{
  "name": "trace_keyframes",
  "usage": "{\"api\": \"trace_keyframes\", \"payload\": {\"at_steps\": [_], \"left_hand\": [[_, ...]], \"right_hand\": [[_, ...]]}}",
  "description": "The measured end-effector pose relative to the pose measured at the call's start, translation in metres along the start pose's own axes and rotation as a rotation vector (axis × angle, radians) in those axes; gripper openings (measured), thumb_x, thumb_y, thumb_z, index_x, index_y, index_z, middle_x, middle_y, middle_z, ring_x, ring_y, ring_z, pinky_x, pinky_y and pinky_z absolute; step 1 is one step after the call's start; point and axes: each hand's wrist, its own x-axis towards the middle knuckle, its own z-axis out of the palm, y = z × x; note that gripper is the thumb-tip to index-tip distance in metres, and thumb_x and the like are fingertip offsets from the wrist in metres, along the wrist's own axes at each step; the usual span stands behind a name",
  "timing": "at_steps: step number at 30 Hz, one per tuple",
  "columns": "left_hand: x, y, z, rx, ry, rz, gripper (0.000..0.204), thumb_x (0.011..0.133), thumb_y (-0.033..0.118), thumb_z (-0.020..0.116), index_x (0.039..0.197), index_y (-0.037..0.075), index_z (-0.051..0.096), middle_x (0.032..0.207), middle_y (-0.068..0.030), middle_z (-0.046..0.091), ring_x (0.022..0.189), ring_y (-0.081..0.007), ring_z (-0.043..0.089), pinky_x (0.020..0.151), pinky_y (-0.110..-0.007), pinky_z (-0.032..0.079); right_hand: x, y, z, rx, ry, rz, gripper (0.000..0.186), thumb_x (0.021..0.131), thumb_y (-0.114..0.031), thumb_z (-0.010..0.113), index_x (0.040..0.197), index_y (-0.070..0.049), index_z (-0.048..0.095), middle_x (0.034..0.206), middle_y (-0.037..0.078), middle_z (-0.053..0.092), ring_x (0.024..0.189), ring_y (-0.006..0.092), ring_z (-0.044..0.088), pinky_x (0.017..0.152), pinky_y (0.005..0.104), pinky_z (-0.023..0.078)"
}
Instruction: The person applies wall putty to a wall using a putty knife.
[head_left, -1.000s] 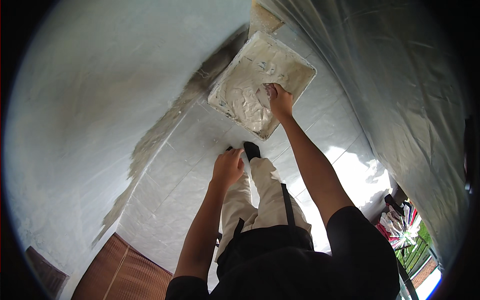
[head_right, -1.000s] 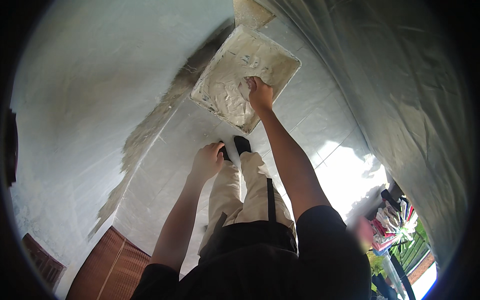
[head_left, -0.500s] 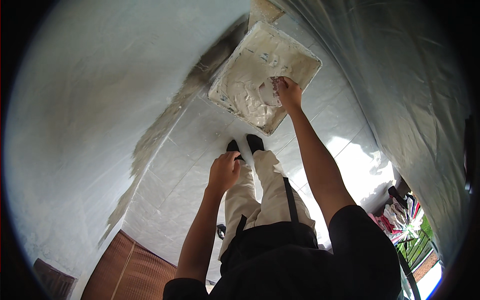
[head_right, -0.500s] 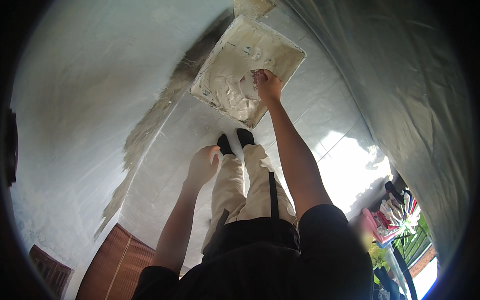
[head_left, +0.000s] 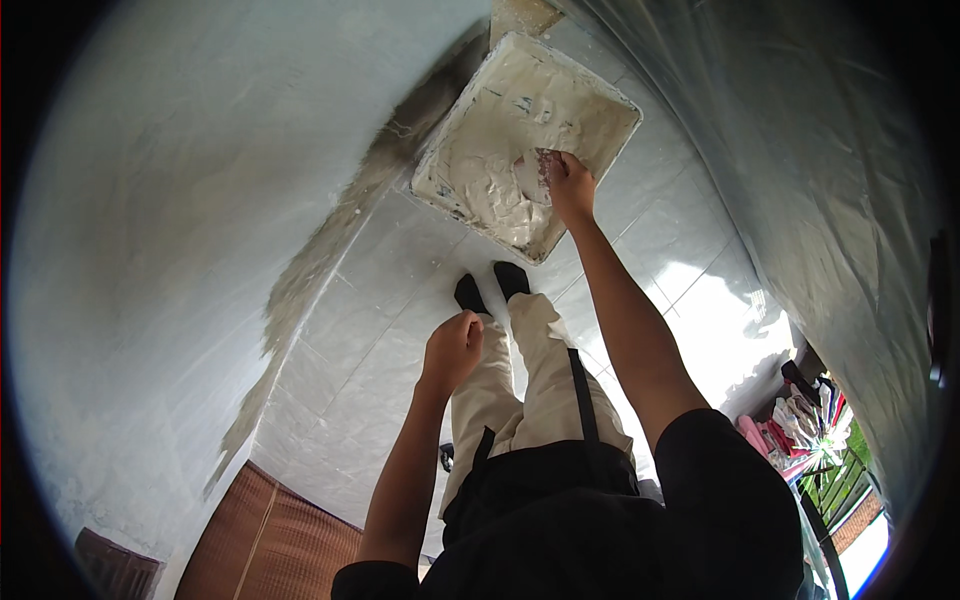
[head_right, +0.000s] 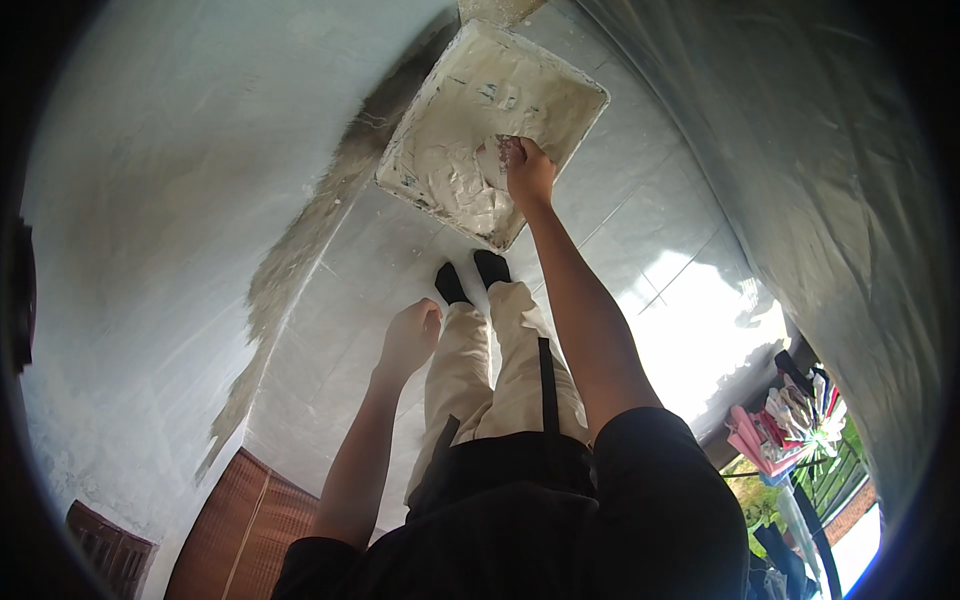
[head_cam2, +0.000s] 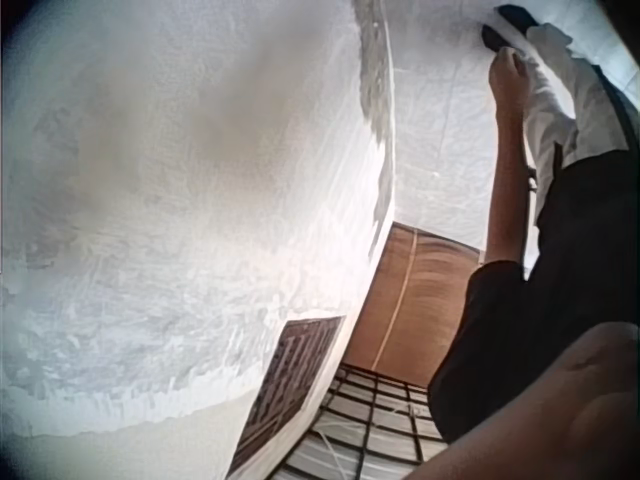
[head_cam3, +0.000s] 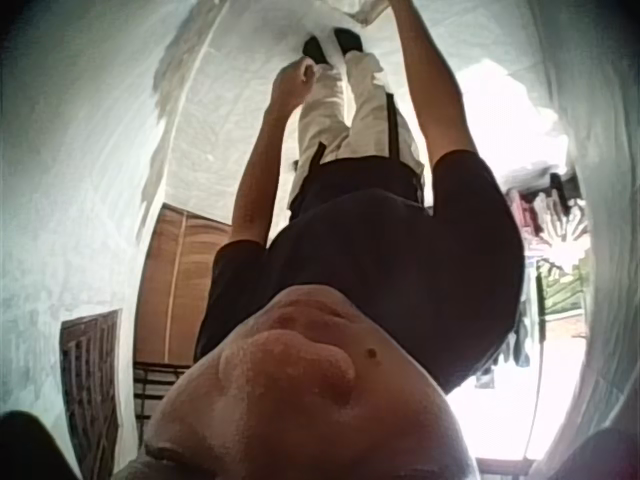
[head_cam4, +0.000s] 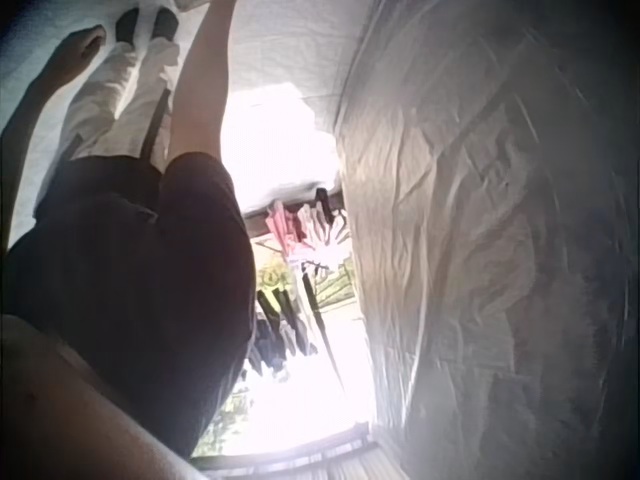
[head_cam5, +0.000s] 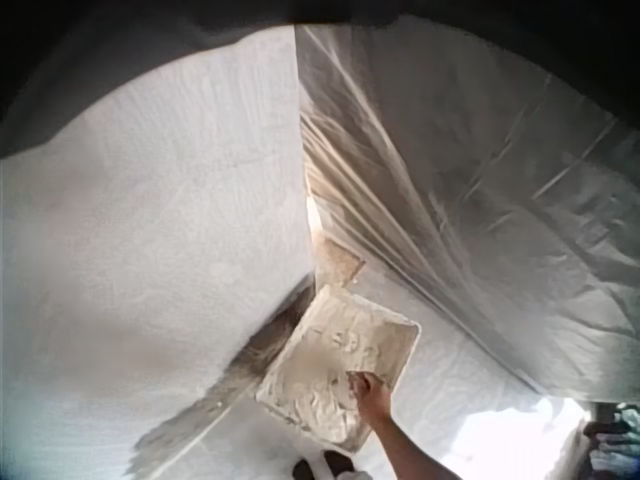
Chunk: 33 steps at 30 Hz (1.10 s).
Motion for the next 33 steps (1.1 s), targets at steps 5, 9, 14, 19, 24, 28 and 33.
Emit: {"api": "trace_keyframes", "payload": {"at_steps": [5, 9, 14, 19, 24, 28, 33], "left_hand": [[0.007, 0.002, 0.002, -0.005, 0.033, 0.043, 0.007, 0.087, 0.010, 0.055, 0.087, 0.004, 0.058, 0.080, -0.0132, 0.065, 0.072, -0.0316, 0.063, 0.066, -0.041, 0.049], [0.012, -0.003, -0.002, -0.010, 0.020, 0.027, 0.010, 0.088, 0.010, 0.055, 0.094, 0.004, 0.060, 0.087, -0.0131, 0.066, 0.077, -0.0312, 0.064, 0.070, -0.041, 0.050], [0.014, -0.010, -0.005, -0.007, 0.018, 0.012, 0.016, 0.088, 0.011, 0.055, 0.102, 0.004, 0.061, 0.093, -0.0139, 0.067, 0.081, -0.0306, 0.065, 0.074, -0.041, 0.050], [0.012, -0.013, -0.005, -0.016, 0.021, 0.021, 0.018, 0.088, 0.011, 0.055, 0.104, 0.005, 0.061, 0.093, -0.0141, 0.067, 0.082, -0.0306, 0.065, 0.074, -0.041, 0.051], [0.013, -0.010, -0.002, -0.010, 0.009, 0.025, 0.019, 0.087, 0.010, 0.056, 0.104, 0.004, 0.061, 0.091, -0.0143, 0.067, 0.082, -0.0307, 0.065, 0.074, -0.041, 0.051], [0.016, -0.010, -0.003, -0.009, 0.052, 0.061, 0.019, 0.087, 0.010, 0.056, 0.104, 0.004, 0.061, 0.090, -0.0142, 0.067, 0.082, -0.0312, 0.065, 0.075, -0.041, 0.051], [0.026, 0.005, -0.014, -0.005, 0.080, 0.112, 0.020, 0.086, 0.010, 0.056, 0.104, 0.003, 0.062, 0.091, -0.0138, 0.067, 0.084, -0.0314, 0.065, 0.076, -0.042, 0.051]], "right_hand": [[0.002, 0.007, -0.006, 0.039, -0.022, 0.187, 0.023, 0.088, -0.017, 0.056, 0.102, -0.004, 0.068, 0.091, 0.019, 0.070, 0.088, 0.0366, 0.068, 0.077, 0.0415, 0.053], [-0.006, 0.004, -0.007, 0.017, 0.021, 0.116, 0.023, 0.088, -0.015, 0.056, 0.104, -0.004, 0.068, 0.091, 0.019, 0.070, 0.088, 0.0373, 0.067, 0.077, 0.0421, 0.053], [-0.008, -0.009, -0.002, -0.076, 0.040, -0.087, 0.017, 0.087, -0.009, 0.056, 0.100, -0.004, 0.066, 0.088, 0.020, 0.068, 0.086, 0.0389, 0.066, 0.075, 0.0452, 0.052], [-0.002, -0.015, 0.011, -0.107, -0.081, -0.178, 0.014, 0.087, -0.008, 0.055, 0.097, -0.006, 0.065, 0.088, 0.021, 0.067, 0.084, 0.0403, 0.065, 0.073, 0.0479, 0.051], [0.003, -0.016, 0.008, -0.161, -0.132, -0.222, 0.014, 0.087, -0.009, 0.055, 0.096, -0.006, 0.065, 0.086, 0.020, 0.067, 0.082, 0.0411, 0.065, 0.072, 0.0491, 0.051], [0.001, -0.017, -0.005, -0.173, -0.055, -0.121, 0.016, 0.086, -0.013, 0.054, 0.093, -0.006, 0.067, 0.084, 0.021, 0.067, 0.081, 0.0418, 0.065, 0.073, 0.0492, 0.052], [-0.005, -0.034, -0.037, -0.170, 0.063, 0.134, 0.024, 0.088, -0.022, 0.054, 0.095, -0.004, 0.069, 0.091, 0.022, 0.069, 0.087, 0.0413, 0.066, 0.077, 0.0457, 0.053]]}}
